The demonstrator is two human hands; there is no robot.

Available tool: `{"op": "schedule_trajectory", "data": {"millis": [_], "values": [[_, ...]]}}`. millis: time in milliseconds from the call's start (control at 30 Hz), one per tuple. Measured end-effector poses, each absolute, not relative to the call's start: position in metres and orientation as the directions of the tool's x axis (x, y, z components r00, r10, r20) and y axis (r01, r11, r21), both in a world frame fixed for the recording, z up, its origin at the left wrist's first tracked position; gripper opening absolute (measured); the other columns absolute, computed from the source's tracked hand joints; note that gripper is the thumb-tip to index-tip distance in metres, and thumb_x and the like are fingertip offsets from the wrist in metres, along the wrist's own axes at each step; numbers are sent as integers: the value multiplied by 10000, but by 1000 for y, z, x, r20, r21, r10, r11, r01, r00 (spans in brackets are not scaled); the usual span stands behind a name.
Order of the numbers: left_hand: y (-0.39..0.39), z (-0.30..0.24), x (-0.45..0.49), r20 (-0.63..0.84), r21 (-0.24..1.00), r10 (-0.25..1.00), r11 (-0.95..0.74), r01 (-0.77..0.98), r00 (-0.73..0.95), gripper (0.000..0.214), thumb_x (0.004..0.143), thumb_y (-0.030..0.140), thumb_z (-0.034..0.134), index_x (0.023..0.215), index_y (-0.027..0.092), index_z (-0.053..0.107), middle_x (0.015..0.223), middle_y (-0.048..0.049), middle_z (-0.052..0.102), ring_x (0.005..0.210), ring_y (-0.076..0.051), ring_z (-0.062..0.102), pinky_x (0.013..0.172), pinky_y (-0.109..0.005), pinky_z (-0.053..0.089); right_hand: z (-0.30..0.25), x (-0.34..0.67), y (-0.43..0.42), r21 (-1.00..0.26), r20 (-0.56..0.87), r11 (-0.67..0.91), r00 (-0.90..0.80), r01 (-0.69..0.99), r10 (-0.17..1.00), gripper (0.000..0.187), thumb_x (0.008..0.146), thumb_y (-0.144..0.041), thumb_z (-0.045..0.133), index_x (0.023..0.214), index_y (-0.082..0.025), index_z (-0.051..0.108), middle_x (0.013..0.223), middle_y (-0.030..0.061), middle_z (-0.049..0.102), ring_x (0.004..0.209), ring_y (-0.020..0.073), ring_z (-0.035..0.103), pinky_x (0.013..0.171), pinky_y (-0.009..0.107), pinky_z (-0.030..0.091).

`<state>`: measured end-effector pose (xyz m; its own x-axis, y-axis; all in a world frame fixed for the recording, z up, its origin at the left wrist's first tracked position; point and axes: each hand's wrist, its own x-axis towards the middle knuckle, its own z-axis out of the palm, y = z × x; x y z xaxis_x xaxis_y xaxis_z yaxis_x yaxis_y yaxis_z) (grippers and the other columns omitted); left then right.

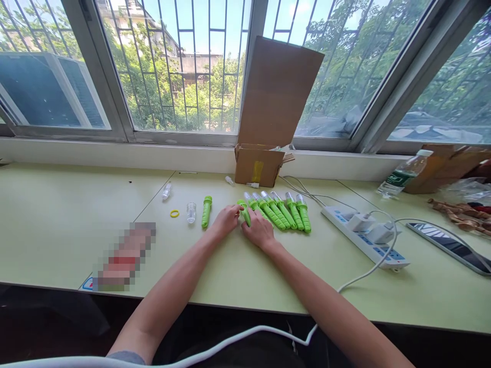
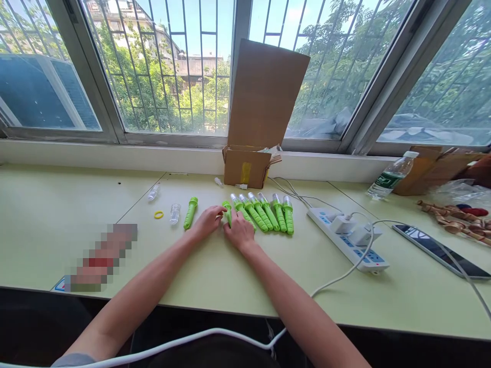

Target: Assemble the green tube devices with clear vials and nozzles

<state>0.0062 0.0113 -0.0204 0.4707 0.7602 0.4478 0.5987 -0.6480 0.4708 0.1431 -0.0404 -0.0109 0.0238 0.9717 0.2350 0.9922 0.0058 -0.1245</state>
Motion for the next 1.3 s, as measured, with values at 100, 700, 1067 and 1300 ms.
{"op": "schedule_trajectory", "data": {"millis": [100, 700, 1067, 1300], "values": [[12, -19, 6, 452, 464, 761, -646, 606, 465, 300, 825, 87, 442, 1055, 153, 624, 961, -58, 667, 879, -158, 607, 859, -272, 472, -11, 143, -41, -121, 240, 14, 15, 993, 971, 528, 874, -347, 423, 1375, -183, 393, 1197, 133, 555, 957, 248, 604, 752, 315, 429], [28, -24, 6, 302, 950, 946, -309, 50, 116, 102, 730, 116, 541, 785, 150, 620, 684, -23, 614, 642, -122, 573, 586, -250, 497, -9, 145, -42, -156, 229, 38, -1, 987, 974, 537, 861, -347, 430, 1379, -207, 400, 1158, 105, 565, 925, 239, 600, 727, 310, 407], [35, -25, -3, 136, 969, 983, -158, -189, -123, 153, 698, 240, 654, 805, 134, 623, 743, -57, 626, 706, -137, 604, 666, -295, 530, -12, 148, -41, -203, 288, 106, -44, 974, 956, 464, 857, -338, 455, 1303, -213, 483, 1097, 91, 583, 902, 221, 589, 706, 287, 397], [33, -25, -3, 84, 965, 992, -105, -240, -96, 146, 692, 195, 665, 809, 131, 606, 757, -72, 659, 711, -146, 641, 704, -320, 536, -13, 149, -40, -203, 303, 117, -51, 972, 952, 467, 852, -340, 449, 1300, -215, 492, 1097, 89, 585, 879, 217, 589, 689, 288, 394]]}}
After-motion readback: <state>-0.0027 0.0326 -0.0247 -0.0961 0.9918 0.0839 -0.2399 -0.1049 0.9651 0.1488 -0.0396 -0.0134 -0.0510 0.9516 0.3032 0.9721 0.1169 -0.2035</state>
